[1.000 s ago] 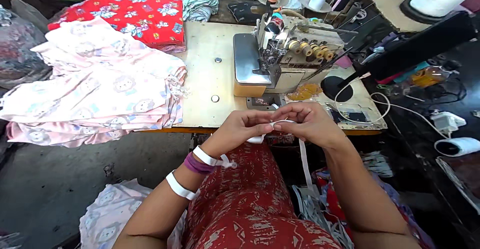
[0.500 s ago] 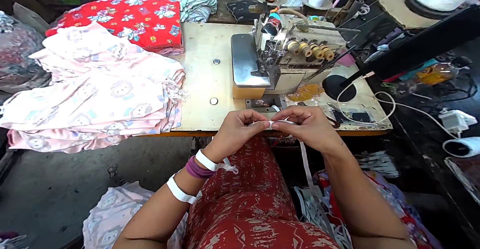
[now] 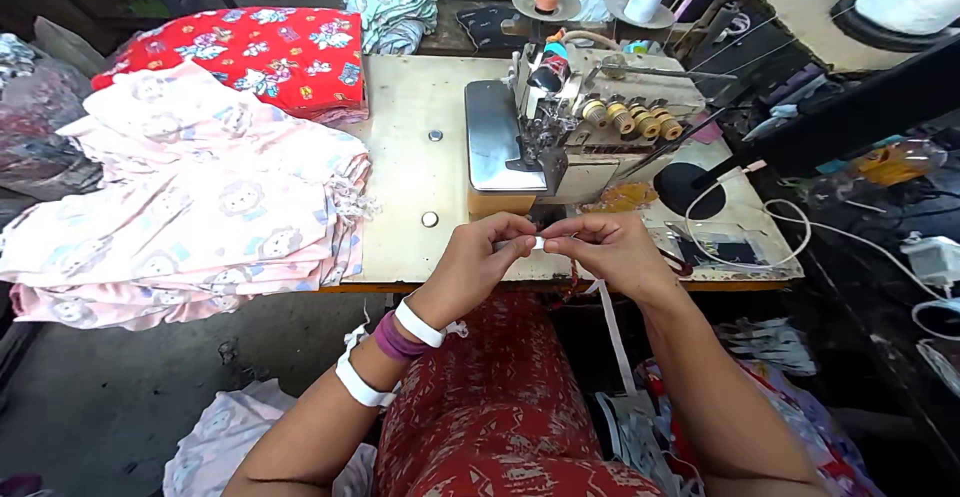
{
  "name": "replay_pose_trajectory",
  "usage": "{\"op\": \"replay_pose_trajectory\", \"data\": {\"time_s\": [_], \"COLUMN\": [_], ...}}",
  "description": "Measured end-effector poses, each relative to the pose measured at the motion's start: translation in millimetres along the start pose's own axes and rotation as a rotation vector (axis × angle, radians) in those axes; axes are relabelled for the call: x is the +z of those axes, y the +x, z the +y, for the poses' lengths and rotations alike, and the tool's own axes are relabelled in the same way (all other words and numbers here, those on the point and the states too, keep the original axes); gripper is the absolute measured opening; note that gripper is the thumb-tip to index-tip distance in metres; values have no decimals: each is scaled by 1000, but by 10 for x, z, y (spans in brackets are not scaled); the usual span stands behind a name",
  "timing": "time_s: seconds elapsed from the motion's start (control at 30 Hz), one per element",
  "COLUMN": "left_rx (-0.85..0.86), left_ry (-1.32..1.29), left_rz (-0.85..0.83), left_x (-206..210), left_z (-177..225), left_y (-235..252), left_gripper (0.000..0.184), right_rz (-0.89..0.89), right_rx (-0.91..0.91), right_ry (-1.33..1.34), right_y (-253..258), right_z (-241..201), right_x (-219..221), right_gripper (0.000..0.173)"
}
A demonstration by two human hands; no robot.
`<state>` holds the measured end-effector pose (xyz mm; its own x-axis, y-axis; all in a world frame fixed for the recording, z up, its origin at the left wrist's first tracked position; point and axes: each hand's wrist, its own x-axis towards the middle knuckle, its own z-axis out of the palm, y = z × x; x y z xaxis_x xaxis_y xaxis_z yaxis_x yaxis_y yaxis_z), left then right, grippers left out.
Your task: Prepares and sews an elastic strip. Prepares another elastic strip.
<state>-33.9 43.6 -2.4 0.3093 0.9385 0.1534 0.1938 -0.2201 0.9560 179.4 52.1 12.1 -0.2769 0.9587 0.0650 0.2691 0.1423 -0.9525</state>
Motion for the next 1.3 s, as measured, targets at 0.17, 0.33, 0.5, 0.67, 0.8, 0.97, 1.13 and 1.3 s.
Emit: {"op": "replay_pose_trajectory", "data": {"time_s": [0.17,0.33,0.5,0.67,0.8,0.97,1.13,1.3], "left_rx": [20,39,137,341,469,593,557,535], "left_ry": [69,97,128,241,406,577,613,616], "left_rz": [0,-10,15,48,49,-44,-101,-95], "left_x": [-48,-44,-26,-21,-108,-281,-281,-267], "left_z": [-37,-107,-185,-278,-272,-162,-353,-398], "left_y": [145,226,245,278,387,768,1053,1046], "left_gripper": [10,11,14,10,10,11,8,10], "right_rz": [-8,8,40,40,72,130,127,139], "right_rx": [64,59,89,102,107,-83,-211,-334], "right_ry": [35,80,112,174,118,-174,-477,-531], "right_y": [150,228,258,296,356,615,824,730], "right_z": [37,110,149,165,151,145,291,431], "right_x": [13,32,46,21,-1,-79,-46,-101], "right_gripper": [12,8,13,20,9,10,12,22]}}
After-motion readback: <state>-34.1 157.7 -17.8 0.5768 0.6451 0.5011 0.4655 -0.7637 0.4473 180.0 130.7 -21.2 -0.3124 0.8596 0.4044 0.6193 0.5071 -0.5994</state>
